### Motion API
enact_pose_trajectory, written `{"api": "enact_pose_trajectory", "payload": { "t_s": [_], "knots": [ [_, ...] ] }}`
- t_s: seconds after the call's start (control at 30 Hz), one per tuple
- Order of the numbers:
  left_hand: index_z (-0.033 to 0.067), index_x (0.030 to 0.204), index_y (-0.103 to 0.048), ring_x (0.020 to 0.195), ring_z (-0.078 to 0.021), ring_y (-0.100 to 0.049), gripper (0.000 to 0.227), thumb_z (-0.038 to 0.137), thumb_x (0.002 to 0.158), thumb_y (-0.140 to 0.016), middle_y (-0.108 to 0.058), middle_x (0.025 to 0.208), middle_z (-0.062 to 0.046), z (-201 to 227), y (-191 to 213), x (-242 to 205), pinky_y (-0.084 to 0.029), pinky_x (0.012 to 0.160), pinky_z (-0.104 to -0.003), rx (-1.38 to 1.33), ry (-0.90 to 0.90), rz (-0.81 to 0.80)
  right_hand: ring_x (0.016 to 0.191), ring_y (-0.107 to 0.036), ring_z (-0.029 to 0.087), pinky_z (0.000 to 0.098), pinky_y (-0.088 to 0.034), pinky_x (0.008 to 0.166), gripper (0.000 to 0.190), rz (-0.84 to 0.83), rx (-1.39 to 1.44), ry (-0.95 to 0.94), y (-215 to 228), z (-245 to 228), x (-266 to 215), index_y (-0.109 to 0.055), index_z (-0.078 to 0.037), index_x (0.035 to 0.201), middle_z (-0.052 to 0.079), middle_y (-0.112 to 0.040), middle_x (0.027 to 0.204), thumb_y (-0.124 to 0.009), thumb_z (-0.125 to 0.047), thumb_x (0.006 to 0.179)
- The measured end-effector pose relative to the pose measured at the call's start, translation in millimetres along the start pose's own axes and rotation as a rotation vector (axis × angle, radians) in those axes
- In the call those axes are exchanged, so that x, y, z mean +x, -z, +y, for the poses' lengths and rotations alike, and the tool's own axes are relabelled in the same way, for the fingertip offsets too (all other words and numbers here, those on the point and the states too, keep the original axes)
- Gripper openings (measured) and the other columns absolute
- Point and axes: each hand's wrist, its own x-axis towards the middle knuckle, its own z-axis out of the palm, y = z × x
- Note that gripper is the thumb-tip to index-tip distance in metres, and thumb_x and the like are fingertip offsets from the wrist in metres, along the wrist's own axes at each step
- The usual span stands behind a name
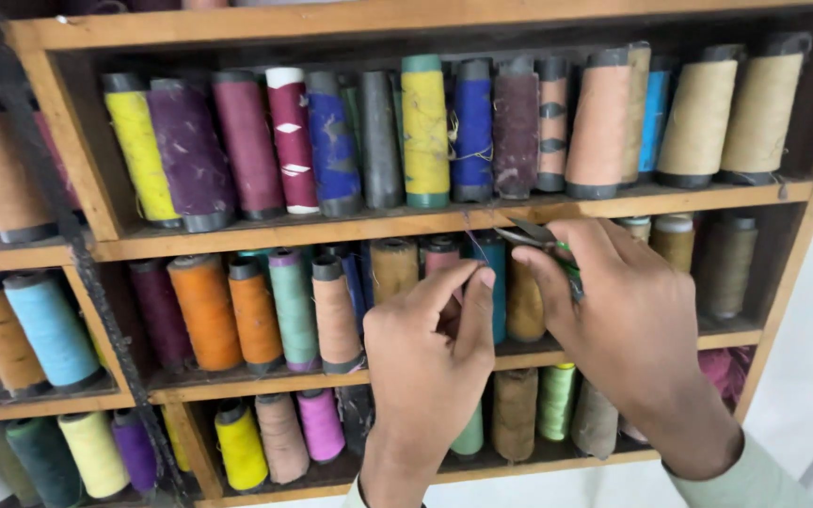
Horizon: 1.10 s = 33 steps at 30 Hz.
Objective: Organizing thread spools on a shelf by rearranging them and trimming loose threads using snips.
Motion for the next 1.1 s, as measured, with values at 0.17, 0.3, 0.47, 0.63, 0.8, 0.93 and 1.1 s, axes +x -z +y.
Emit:
{"api": "enact_pose_trajectory", "payload": {
  "t_s": [0.17, 0.3, 0.47, 0.63, 0.8, 0.93, 1.1],
  "knots": [
    [0.0077, 0.092, -0.072, 0.045, -0.0116, -0.048, 0.013, 0.014, 0.098, -0.063, -0.059, 0.057, 0.001, 2.4, 4.3, 0.1, -0.037, 0.043, -0.028, 0.038, -0.048, -0.006, 0.058, -0.060, 0.019, 0.0334, -0.036, 0.044, 0.032, 0.003, -0.178, 0.099, 6.9, -3.5, 24.3, -0.066, -0.015, 0.100, -0.002, -0.064, 0.077, -0.062, -0.043, 0.114],
    [0.0082, 0.092, -0.073, 0.048, -0.0133, -0.049, 0.014, 0.015, 0.098, -0.062, -0.062, 0.060, 0.000, 2.1, 4.0, 2.9, -0.040, 0.048, -0.030, 0.040, -0.066, 0.003, 0.066, -0.061, 0.016, 0.0316, -0.038, 0.046, 0.032, -0.005, -0.243, 0.231, 6.8, -1.7, 46.5, -0.061, -0.020, 0.091, -0.005, -0.059, 0.077, -0.064, -0.041, 0.116],
    [0.0073, 0.091, -0.073, 0.047, -0.0165, -0.053, 0.013, 0.014, 0.097, -0.063, -0.062, 0.059, -0.003, 3.4, 3.4, 2.7, -0.041, 0.046, -0.033, 0.036, -0.103, -0.010, 0.061, -0.055, 0.014, 0.0292, -0.042, 0.050, 0.044, 0.037, -0.304, 0.376, -3.3, -0.1, 61.1, -0.057, -0.024, 0.079, -0.006, -0.048, 0.069, -0.076, -0.038, 0.116],
    [0.0094, 0.092, -0.070, 0.048, -0.0150, -0.052, 0.009, 0.011, 0.096, -0.062, -0.060, 0.062, -0.001, -2.2, 9.4, -5.1, -0.041, 0.047, -0.030, 0.025, -0.183, -0.074, 0.054, -0.049, 0.011, 0.0265, -0.034, 0.043, 0.037, 0.048, -0.198, 0.401, 9.0, -0.2, 53.7, -0.062, -0.020, 0.084, -0.005, -0.053, 0.067, -0.067, -0.036, 0.117],
    [0.0111, 0.084, -0.069, 0.044, -0.0121, -0.055, 0.008, 0.012, 0.091, -0.065, -0.062, 0.060, 0.000, -5.0, 23.2, -23.0, -0.043, 0.045, -0.027, -0.024, -0.141, -0.191, 0.052, -0.052, 0.013, 0.0269, -0.032, 0.044, 0.029, 0.011, -0.287, 0.255, 16.4, 10.4, 32.7, -0.063, -0.023, 0.094, -0.010, -0.063, 0.082, -0.060, -0.043, 0.115],
    [0.0270, 0.077, -0.079, 0.060, -0.0127, -0.068, 0.015, 0.015, 0.071, -0.072, -0.072, 0.069, 0.007, -59.0, 18.0, -59.1, -0.049, 0.057, -0.030, 0.031, -0.191, -0.529, 0.050, -0.053, 0.013, 0.0314, -0.035, 0.042, 0.022, -0.075, -0.206, 0.137, 18.8, 16.8, 21.3, -0.063, -0.023, 0.094, -0.007, -0.058, 0.067, -0.062, -0.038, 0.110],
    [0.0106, 0.070, -0.057, 0.052, -0.0165, -0.049, 0.023, 0.026, 0.087, -0.061, -0.049, 0.063, -0.001, -36.8, 34.8, -34.9, -0.033, 0.051, -0.034, 0.014, -0.410, -0.372, 0.050, -0.050, 0.015, 0.0311, -0.036, 0.044, 0.028, -0.046, -0.263, 0.155, 13.9, 19.4, 11.0, -0.058, -0.023, 0.088, -0.008, -0.055, 0.068, -0.064, -0.037, 0.112]
  ]
}}
